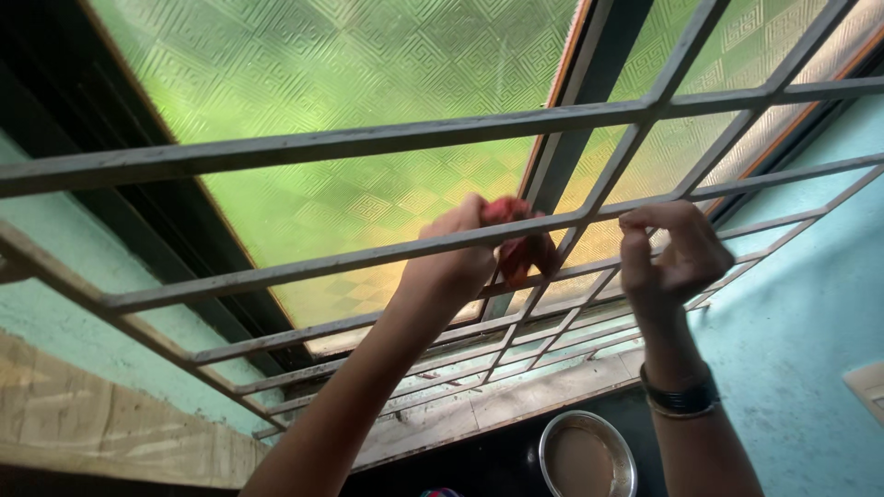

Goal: The person cleans a metal window frame using a red cloth and a small brush. They wipe the horizontal and vertical bars of the frame and then use the brush to clean the narrow crevices along the top edge.

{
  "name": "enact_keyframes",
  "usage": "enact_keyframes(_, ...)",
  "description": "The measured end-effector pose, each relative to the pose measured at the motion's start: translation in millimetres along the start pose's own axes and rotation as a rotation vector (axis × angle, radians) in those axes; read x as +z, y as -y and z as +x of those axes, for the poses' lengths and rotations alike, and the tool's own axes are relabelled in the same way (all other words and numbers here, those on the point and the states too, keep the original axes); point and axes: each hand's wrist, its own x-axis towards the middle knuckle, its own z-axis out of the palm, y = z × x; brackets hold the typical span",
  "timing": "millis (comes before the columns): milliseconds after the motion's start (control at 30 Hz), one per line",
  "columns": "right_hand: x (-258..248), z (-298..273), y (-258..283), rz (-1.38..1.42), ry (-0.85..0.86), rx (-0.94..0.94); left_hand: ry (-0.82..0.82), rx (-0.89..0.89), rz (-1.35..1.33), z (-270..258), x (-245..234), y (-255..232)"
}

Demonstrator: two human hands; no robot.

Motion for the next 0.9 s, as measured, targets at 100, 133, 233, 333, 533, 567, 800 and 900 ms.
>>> enact_keyframes(100,-5,4,-13,-0.112,0.058,-0.247,-0.124,0.086,0.337,25,-2,-1)
enact_keyframes(133,-1,3,-17,-0.162,0.092,-0.289,-0.15,0.062,0.428,34,2,1)
enact_keyframes(233,28,-3,-19,-0.204,0.225,-0.363,-0.341,0.315,0.442,62,14,9)
enact_keyframes(333,45,0,-14,-0.179,0.482,-0.219,-0.431,0.523,0.428,93,26,20)
enact_keyframes(533,79,43,-22,-0.429,0.34,-0.376,-0.352,0.574,0.286,123,37,48)
enact_keyframes(567,85,46,-26,-0.524,0.299,-0.432,-0.363,0.612,0.303,123,36,53)
enact_keyframes(800,98,34,-29,-0.687,0.527,-0.443,-0.043,0.378,0.846,105,16,67)
enact_keyframes(900,98,48,-20,-0.655,0.516,-0.568,-0.078,0.302,0.92,96,11,57)
